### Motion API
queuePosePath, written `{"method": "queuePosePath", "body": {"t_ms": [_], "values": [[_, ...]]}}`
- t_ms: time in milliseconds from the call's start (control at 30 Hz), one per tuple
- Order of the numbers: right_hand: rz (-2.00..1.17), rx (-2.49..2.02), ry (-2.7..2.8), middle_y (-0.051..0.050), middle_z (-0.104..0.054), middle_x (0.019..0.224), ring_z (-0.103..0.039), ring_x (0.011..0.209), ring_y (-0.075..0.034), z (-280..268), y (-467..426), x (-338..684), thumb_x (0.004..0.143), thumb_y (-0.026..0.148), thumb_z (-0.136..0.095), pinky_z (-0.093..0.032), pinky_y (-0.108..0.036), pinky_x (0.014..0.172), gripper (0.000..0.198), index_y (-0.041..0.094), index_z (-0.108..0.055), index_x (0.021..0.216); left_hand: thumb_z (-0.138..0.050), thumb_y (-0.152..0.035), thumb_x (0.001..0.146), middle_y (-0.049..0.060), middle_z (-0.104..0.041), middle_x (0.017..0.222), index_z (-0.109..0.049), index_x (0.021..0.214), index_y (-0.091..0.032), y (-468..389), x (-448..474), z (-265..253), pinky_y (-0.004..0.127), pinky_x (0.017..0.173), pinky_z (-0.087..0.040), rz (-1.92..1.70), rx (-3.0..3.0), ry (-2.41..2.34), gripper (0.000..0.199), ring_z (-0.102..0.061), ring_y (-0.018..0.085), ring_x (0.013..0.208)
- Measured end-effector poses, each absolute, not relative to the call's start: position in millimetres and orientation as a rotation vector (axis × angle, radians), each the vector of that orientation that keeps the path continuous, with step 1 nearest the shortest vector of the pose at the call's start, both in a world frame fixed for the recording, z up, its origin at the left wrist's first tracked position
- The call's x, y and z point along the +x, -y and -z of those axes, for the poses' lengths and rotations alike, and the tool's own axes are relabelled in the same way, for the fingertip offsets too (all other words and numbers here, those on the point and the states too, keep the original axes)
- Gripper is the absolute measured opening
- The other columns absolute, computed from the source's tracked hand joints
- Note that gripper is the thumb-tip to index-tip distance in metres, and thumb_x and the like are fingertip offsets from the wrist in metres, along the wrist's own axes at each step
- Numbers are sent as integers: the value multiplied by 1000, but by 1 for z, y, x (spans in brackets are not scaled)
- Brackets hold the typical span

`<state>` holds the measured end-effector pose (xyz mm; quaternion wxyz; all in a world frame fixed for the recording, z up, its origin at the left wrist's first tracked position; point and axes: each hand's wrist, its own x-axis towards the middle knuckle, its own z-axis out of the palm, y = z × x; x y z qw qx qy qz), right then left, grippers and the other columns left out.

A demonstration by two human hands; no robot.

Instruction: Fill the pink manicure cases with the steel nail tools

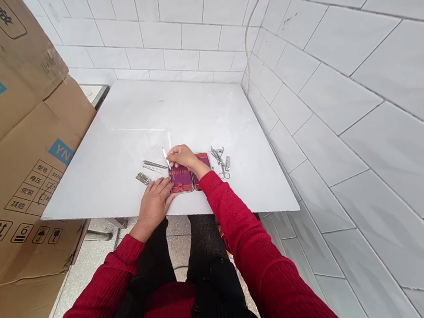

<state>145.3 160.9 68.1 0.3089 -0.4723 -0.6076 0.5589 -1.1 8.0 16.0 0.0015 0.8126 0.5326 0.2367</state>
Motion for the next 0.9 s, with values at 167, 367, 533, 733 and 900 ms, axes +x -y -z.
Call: {"method": "queuePosePath", "body": {"t_ms": [167,367,533,733,900], "values": [[-1436,-1124,1500,8,-64,61,-57,52,-9,-56,-159,169,72,12,-71,-45,-17,50,52,16,-64,123,-52,-36,105,11,-63,149,-67,132,-18,-8,-1,-17,56,118,-42,-720,2558,-1672,36,-55,34,140],[-1254,-1134,1593,7,-63,70,-59,59,-10,-39,-156,166,78,19,-65,-47,-20,55,53,17,-66,131,-52,-37,105,13,-64,147,-68,132,-18,-10,-1,-16,56,117,-42,-730,2563,-1674,36,-56,34,139],[-1148,-1058,1590,5,-65,75,-60,65,-12,-27,-158,165,82,21,-64,-52,-26,67,49,18,-68,130,-50,-38,106,12,-63,148,-68,132,-20,-11,-1,-18,56,117,-43,-720,2570,-1667,37,-55,34,140],[-1073,-1053,1654,3,-66,77,-58,69,-13,-21,-162,167,83,20,-62,-53,-28,74,49,19,-71,131,-52,-38,105,12,-64,148,-68,132,-20,-11,0,-18,56,117,-43,-731,2564,-1667,36,-56,34,139],[-1093,-1061,1706,1,-70,87,-58,69,-11,-16,-166,166,79,15,-64,-51,-25,70,46,17,-73,125,-50,-38,106,13,-64,148,-69,132,-20,-11,0,-19,56,116,-43,-736,2570,-1666,37,-56,34,140]]}}
